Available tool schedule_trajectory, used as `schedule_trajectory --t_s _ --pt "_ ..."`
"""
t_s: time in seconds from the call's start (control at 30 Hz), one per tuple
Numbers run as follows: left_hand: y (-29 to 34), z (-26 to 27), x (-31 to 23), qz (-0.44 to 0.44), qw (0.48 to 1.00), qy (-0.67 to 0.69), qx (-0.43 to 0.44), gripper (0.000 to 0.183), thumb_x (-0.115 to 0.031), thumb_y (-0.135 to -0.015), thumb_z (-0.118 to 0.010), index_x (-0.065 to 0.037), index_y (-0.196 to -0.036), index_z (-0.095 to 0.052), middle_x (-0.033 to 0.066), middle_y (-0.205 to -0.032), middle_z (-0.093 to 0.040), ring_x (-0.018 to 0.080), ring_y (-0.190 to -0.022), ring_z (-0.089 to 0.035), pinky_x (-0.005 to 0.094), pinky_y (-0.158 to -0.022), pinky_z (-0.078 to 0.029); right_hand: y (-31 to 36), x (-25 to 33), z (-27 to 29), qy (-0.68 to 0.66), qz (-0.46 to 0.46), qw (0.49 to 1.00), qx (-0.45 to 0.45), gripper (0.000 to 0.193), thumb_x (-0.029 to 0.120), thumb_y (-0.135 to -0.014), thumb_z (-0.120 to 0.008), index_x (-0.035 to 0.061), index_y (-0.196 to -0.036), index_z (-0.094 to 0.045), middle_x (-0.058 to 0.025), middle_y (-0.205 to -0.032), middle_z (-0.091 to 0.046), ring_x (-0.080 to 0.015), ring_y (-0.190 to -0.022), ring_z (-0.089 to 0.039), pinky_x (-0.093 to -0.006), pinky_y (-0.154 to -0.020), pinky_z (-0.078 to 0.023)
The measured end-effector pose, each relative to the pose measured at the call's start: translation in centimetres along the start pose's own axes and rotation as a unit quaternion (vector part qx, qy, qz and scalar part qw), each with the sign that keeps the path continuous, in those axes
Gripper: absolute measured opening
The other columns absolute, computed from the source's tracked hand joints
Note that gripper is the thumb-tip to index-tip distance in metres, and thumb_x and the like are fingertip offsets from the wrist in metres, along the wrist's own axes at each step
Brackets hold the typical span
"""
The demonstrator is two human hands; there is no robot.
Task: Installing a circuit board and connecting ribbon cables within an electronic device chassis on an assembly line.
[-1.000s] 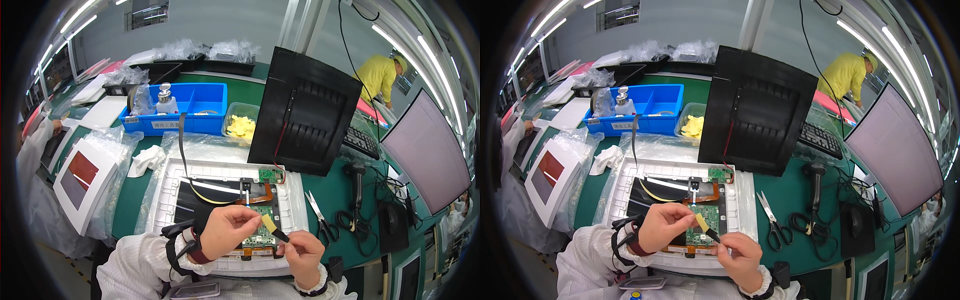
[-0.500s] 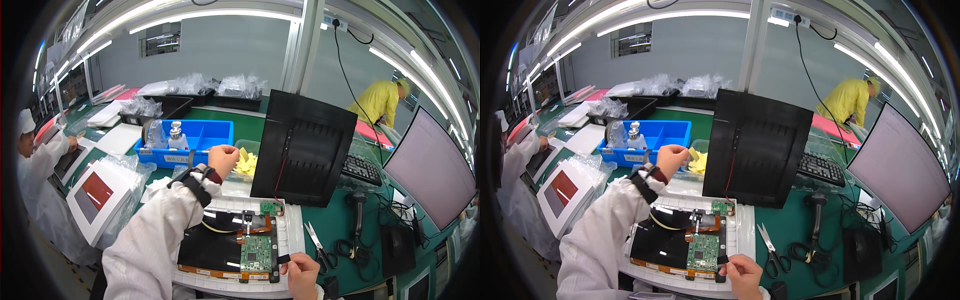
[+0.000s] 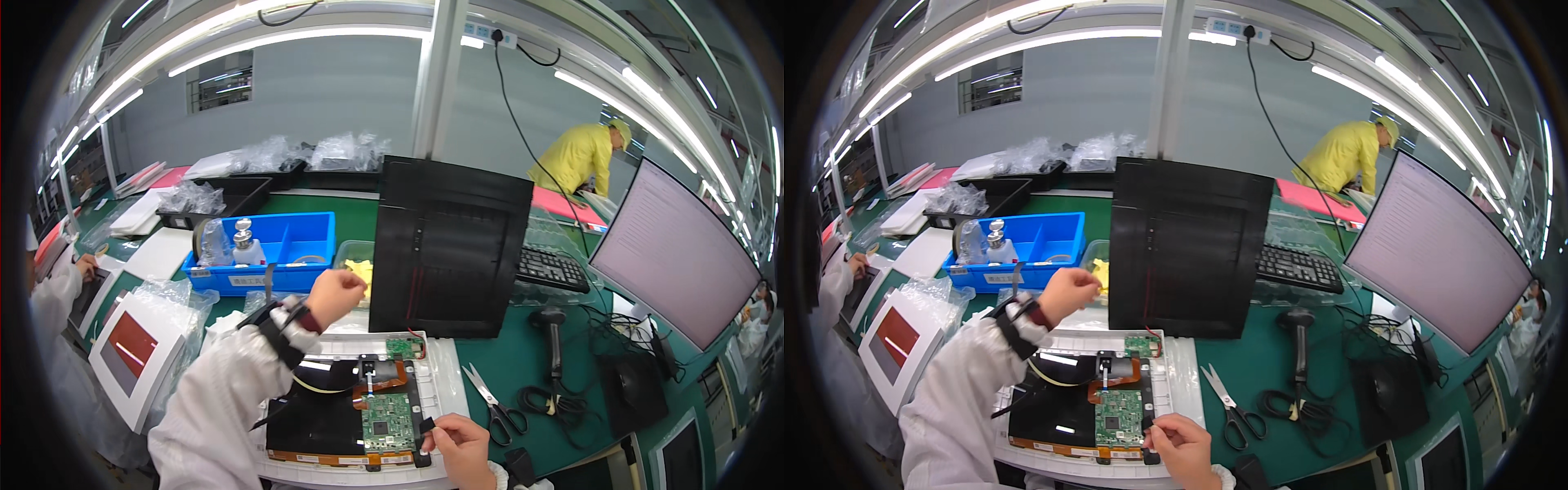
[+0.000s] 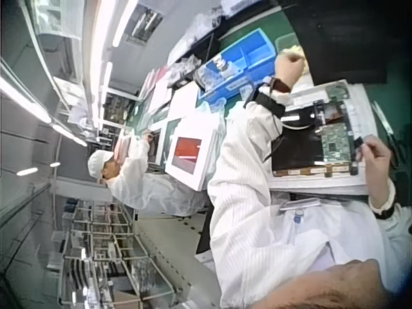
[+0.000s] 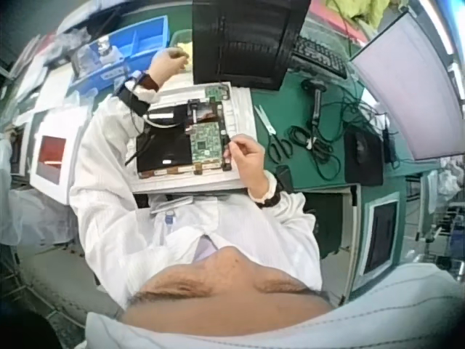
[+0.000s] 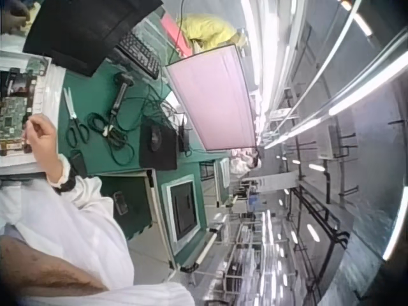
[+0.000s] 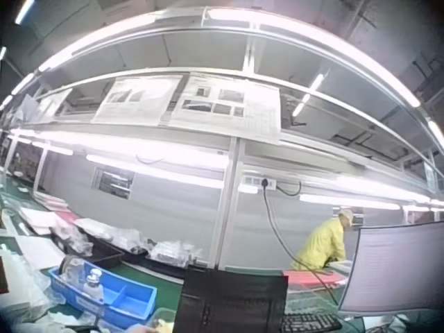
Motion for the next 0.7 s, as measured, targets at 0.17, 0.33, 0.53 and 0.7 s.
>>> schedule_trajectory --t_s 0.17,0.33,0.53,0.7 --pt "10.4 -0.8 -7.5 -0.032 0.972 0.058 0.227 0.02 -0.016 -0.075 -0.057 0.002 -0.084 -0.062 0.0107 -0.074 -0.063 0.0143 -0.068 -0.059 0.0268 -0.064 -0.046 -0.4 0.3 0.2 0.048 0.017 0.998 0.022 0.005 -0.008 -0.077 -0.051 -0.0083 -0.079 -0.055 -0.0116 -0.077 -0.057 -0.0141 -0.064 -0.059 -0.0226 -0.057 -0.048" --pt "15.3 -2.4 -9.1 -0.057 0.95 0.066 0.3 0.025 -0.016 -0.075 -0.058 0.001 -0.093 -0.061 0.0146 -0.083 -0.063 0.0198 -0.074 -0.061 0.0273 -0.067 -0.048 0.3 0.6 -0.6 0.146 0.068 0.986 0.041 0.006 -0.007 -0.075 -0.053 -0.0084 -0.079 -0.056 -0.0108 -0.077 -0.057 -0.0133 -0.064 -0.058 -0.0209 -0.056 -0.047" --pt "16.3 -2.9 -8.1 -0.079 0.956 0.076 0.273 0.028 -0.016 -0.076 -0.057 0.001 -0.099 -0.059 0.012 -0.087 -0.062 0.0145 -0.074 -0.059 0.024 -0.062 -0.047 0.5 2.4 -1.5 0.26 0.116 0.956 0.075 0.013 -0.004 -0.07 -0.059 -0.0051 -0.083 -0.059 -0.0101 -0.081 -0.058 -0.0104 -0.061 -0.055 -0.0192 -0.053 -0.044" --pt "15.7 -2.1 -7.2 0.021 0.956 0.142 0.257 0.024 -0.01 -0.08 -0.057 0.001 -0.101 -0.059 0.0083 -0.093 -0.06 0.0105 -0.081 -0.057 0.0216 -0.069 -0.047 0.5 3.7 -1.4 0.277 0.13 0.947 0.096 0.019 -0.003 -0.067 -0.061 -0.0031 -0.087 -0.061 -0.0098 -0.082 -0.058 -0.0107 -0.062 -0.054 -0.019 -0.053 -0.044"
Point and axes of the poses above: each hand's wrist, its own y-axis away from the middle knuckle, its own z-axis out of the back of the hand, x = y × z, the point moved 1 cm from there along -y, towards the middle knuckle
